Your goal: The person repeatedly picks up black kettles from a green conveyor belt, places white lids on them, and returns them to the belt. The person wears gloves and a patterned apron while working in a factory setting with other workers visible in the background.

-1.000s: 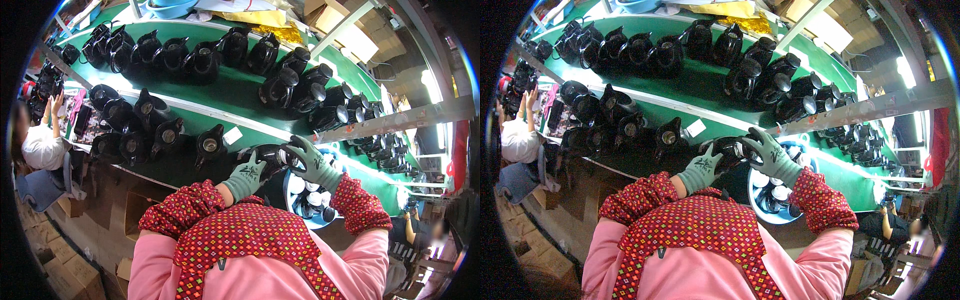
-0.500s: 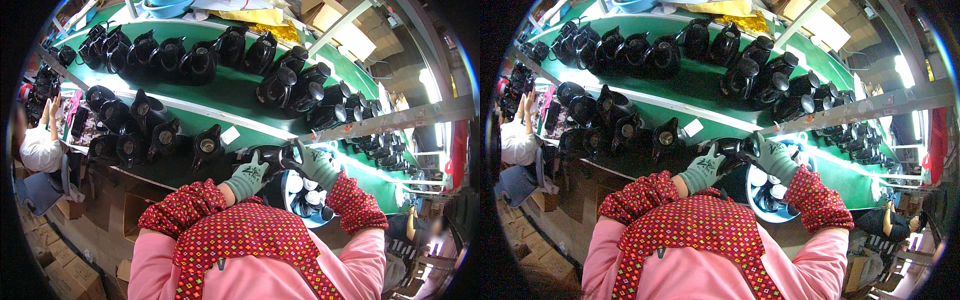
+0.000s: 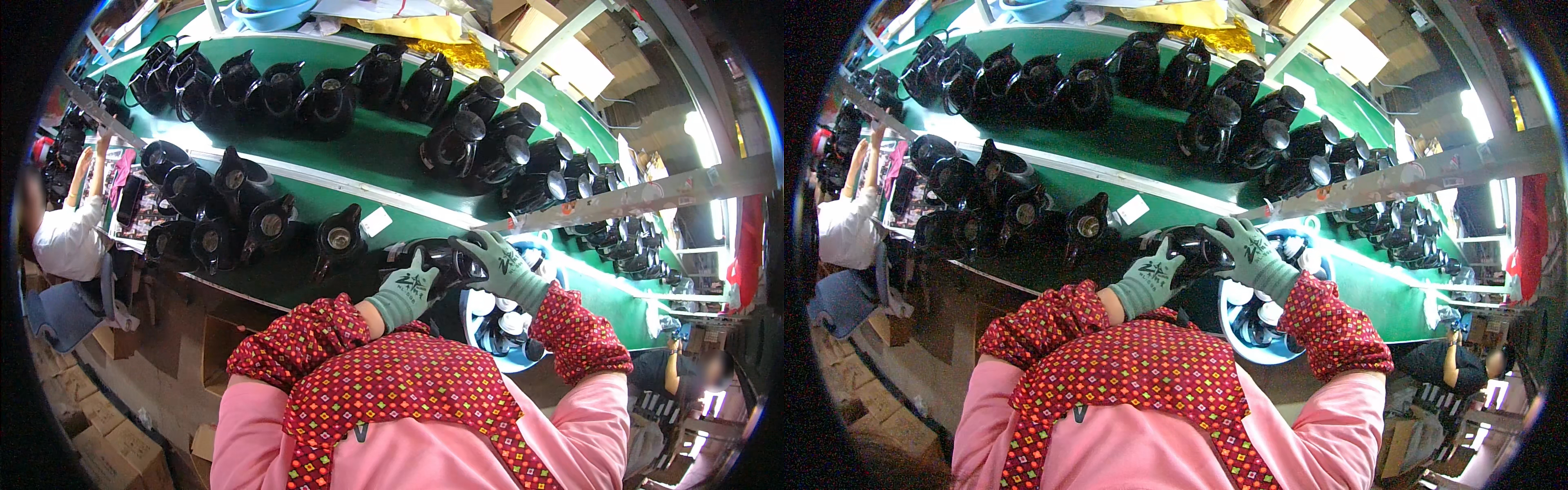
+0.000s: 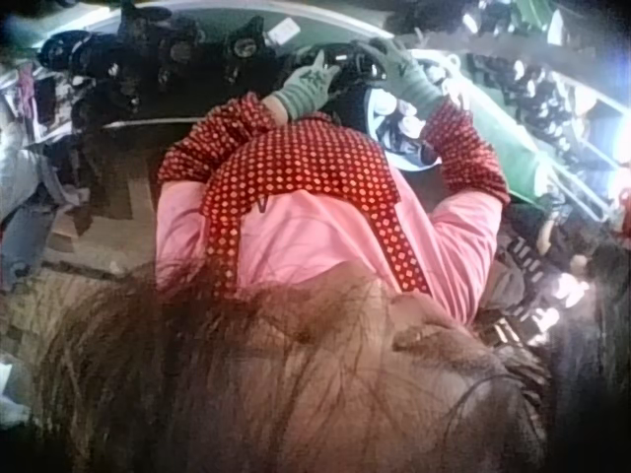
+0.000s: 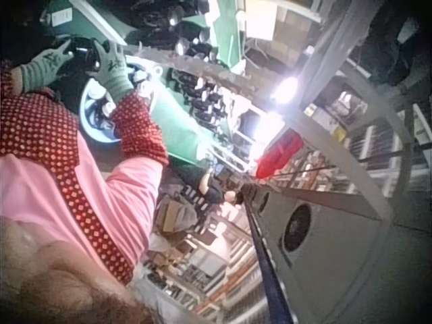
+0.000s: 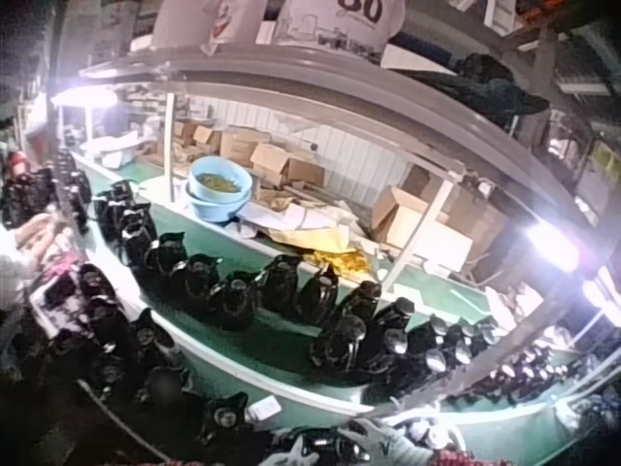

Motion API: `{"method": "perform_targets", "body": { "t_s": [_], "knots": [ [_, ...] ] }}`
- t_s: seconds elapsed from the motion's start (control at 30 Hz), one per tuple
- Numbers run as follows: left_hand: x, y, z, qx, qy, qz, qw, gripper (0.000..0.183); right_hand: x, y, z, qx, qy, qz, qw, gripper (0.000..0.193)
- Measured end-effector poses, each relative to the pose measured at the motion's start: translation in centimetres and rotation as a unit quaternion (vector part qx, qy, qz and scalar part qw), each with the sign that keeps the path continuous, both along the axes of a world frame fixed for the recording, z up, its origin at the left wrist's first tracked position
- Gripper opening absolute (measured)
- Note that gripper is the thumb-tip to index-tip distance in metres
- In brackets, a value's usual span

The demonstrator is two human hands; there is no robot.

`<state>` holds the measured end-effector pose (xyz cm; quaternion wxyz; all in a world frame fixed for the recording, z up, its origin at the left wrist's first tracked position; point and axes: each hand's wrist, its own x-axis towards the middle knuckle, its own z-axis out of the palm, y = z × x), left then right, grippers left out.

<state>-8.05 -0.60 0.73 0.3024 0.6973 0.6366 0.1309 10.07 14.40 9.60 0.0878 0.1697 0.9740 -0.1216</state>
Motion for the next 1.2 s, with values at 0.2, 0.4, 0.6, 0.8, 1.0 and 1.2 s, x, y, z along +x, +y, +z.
{"method": "perform_targets", "body": {
  "t_s": [0.2, 0.4, 0.6, 0.8, 1.0, 1.2],
  "knots": [
    [-0.1, 0.2, 2.2, -0.072, 0.007, -0.026, 0.997, 0.054, -2.7, -0.5, 1.9, -0.149, -0.236, -0.304, 0.911, 0.102],
    [-0.4, 0.0, 1.6, -0.046, -0.013, 0.000, 0.999, 0.053, 1.0, -0.2, 1.8, -0.089, 0.012, -0.070, 0.993, 0.093],
    [-0.1, -0.3, 0.4, -0.014, -0.027, 0.016, 0.999, 0.055, -1.7, 0.3, 2.7, 0.012, -0.277, -0.214, 0.937, 0.062],
    [-0.9, 0.0, 1.1, -0.035, -0.004, -0.027, 0.999, 0.056, -0.3, -1.1, 1.2, -0.144, -0.040, -0.155, 0.977, 0.090],
    [-1.8, 0.2, 1.7, -0.065, 0.004, -0.035, 0.997, 0.058, -0.6, -0.1, 2.1, -0.111, -0.045, -0.158, 0.980, 0.092],
    [-1.6, 0.6, 1.2, -0.039, -0.025, -0.024, 0.999, 0.056, -0.1, 0.0, 0.7, -0.150, -0.086, -0.116, 0.978, 0.085]
  ]
}}
